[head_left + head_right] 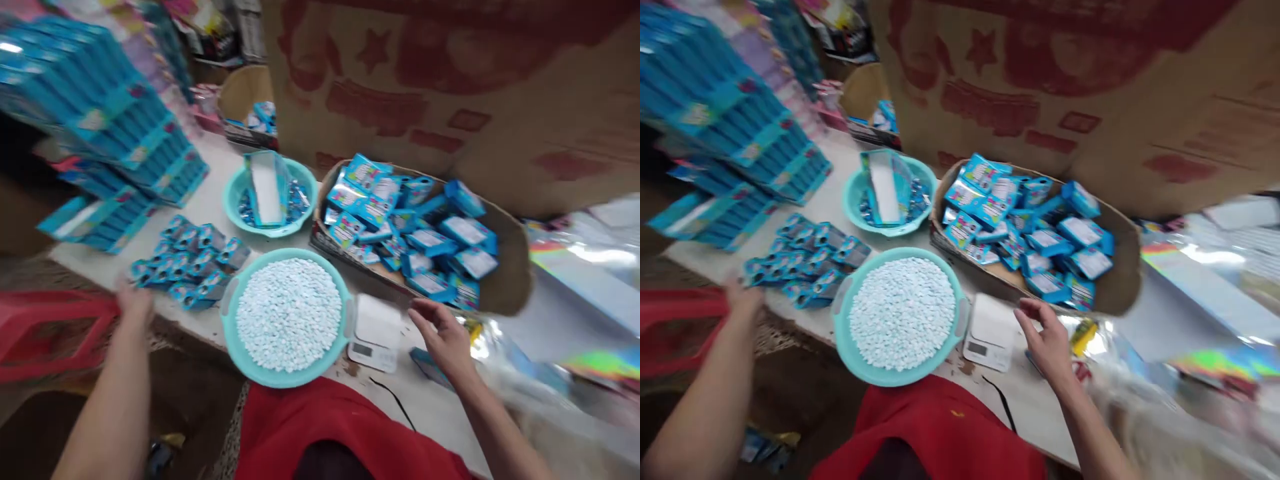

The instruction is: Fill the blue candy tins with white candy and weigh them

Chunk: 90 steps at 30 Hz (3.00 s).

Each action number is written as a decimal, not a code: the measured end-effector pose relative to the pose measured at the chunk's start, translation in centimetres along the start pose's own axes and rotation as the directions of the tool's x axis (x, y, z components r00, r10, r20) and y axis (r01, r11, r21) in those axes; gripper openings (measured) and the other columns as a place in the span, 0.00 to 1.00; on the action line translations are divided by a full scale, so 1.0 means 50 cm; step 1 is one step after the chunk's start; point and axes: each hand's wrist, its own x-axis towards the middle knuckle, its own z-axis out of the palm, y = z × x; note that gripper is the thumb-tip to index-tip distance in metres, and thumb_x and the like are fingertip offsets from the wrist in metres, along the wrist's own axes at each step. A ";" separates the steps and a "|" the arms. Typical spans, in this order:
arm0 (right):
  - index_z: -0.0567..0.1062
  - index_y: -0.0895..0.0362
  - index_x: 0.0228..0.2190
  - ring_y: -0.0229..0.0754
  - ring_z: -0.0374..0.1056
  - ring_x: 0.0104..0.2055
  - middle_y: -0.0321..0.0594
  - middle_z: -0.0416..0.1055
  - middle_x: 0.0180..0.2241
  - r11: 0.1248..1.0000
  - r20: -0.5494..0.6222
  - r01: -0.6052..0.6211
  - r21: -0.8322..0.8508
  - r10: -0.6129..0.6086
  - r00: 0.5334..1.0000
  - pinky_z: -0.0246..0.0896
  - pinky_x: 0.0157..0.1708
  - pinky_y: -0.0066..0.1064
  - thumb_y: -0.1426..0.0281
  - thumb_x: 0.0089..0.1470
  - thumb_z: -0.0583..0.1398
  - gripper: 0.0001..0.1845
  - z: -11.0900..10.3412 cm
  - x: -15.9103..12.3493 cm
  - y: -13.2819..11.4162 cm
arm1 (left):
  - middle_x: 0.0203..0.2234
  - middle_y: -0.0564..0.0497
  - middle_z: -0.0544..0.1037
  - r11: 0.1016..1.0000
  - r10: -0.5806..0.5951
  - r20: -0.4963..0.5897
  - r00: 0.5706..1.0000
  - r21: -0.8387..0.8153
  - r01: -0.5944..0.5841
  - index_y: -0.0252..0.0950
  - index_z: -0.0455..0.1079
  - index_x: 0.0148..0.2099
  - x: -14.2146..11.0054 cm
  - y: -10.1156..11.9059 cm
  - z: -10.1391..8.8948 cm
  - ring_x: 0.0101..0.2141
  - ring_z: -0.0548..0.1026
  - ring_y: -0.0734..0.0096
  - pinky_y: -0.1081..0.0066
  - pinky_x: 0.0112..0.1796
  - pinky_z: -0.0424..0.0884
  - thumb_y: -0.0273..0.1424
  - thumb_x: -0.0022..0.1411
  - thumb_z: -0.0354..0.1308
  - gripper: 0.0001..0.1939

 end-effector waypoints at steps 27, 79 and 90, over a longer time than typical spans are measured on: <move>0.73 0.55 0.32 0.43 0.67 0.28 0.37 0.73 0.27 0.927 -0.021 -0.113 0.359 0.129 0.991 0.65 0.29 0.35 0.54 0.29 0.69 0.27 -0.010 -0.057 -0.068 | 0.25 0.52 0.72 0.938 0.194 0.365 0.911 -0.340 -0.063 0.40 0.71 0.26 -0.482 0.148 0.185 0.33 0.71 0.65 0.69 0.36 0.66 0.36 0.46 0.63 0.06; 0.74 0.53 0.36 0.48 0.68 0.39 0.40 0.73 0.34 0.858 0.360 0.495 0.136 -0.508 0.782 0.59 0.39 0.38 0.64 0.41 0.70 0.19 0.217 -0.018 -0.203 | 0.19 0.56 0.69 0.455 0.107 0.428 0.897 -0.823 0.338 0.35 0.65 0.28 -0.508 0.341 0.063 0.20 0.69 0.77 0.74 0.27 0.66 0.37 0.51 0.61 0.11; 0.74 0.53 0.37 0.49 0.67 0.40 0.41 0.73 0.35 0.873 0.326 0.438 0.215 -0.487 0.810 0.61 0.40 0.39 0.62 0.43 0.69 0.18 0.220 -0.021 -0.202 | 0.19 0.56 0.70 0.448 0.099 0.464 0.880 -0.810 0.377 0.35 0.65 0.30 -0.508 0.350 0.065 0.20 0.70 0.76 0.74 0.25 0.67 0.39 0.52 0.59 0.12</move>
